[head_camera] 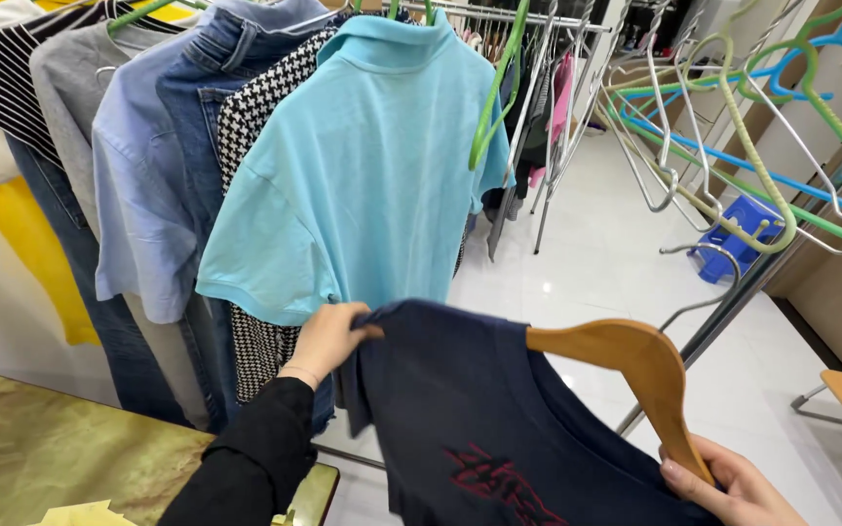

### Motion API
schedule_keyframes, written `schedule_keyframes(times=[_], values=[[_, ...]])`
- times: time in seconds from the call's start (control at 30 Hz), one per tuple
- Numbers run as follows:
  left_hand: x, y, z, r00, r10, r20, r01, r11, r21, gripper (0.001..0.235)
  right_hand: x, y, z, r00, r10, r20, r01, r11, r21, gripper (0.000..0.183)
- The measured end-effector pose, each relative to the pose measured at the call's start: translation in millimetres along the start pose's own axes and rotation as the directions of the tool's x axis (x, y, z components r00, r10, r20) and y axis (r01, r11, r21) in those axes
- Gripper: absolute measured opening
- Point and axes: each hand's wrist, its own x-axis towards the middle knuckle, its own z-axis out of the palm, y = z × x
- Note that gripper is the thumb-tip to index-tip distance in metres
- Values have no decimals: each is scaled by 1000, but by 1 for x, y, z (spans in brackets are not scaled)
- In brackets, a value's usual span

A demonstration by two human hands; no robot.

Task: The person unfolds several folded shirts from a stack on a table and places them onto a metal clothing rack. They use various hangers, including green plastic and wooden ones, to hang each shirt individually.

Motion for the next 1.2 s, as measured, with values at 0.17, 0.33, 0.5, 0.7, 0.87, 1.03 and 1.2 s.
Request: schedule_keyframes(times=[0.17, 0.33, 0.5, 0.7, 0.87, 1.03, 1.2], values=[[16, -12, 89, 952, 82, -296, -97, 995, -35, 49, 11, 8, 55, 1000, -16, -21, 18, 995, 102, 31], [31, 22, 144, 992, 83, -95, -114, 912, -393, 73, 15, -43, 158, 944, -238, 229, 146, 923, 355, 46], [-11, 84, 81, 962, -99, 254, 272, 377, -885, 79, 51, -115, 253, 873, -488, -15, 402, 701, 589, 56], [19, 48, 133, 948, 134, 287, 296, -51, -954, 56, 67, -261, 329, 876, -370, -309, 479, 598, 643, 43], [8, 63, 90, 966, 85, 244, 249, -54, -967, 49, 102, -367, 313, 840, -387, -381, 543, 572, 615, 38], [-40, 116, -49, 974, 16, 227, 227, -75, -971, 55, 184, -418, 299, 733, -475, -486, 678, 458, 574, 53], [-21, 161, -169, 966, -79, 246, 237, -111, -965, 69, 196, -460, 283, 817, -296, -494, 551, 651, 522, 37]])
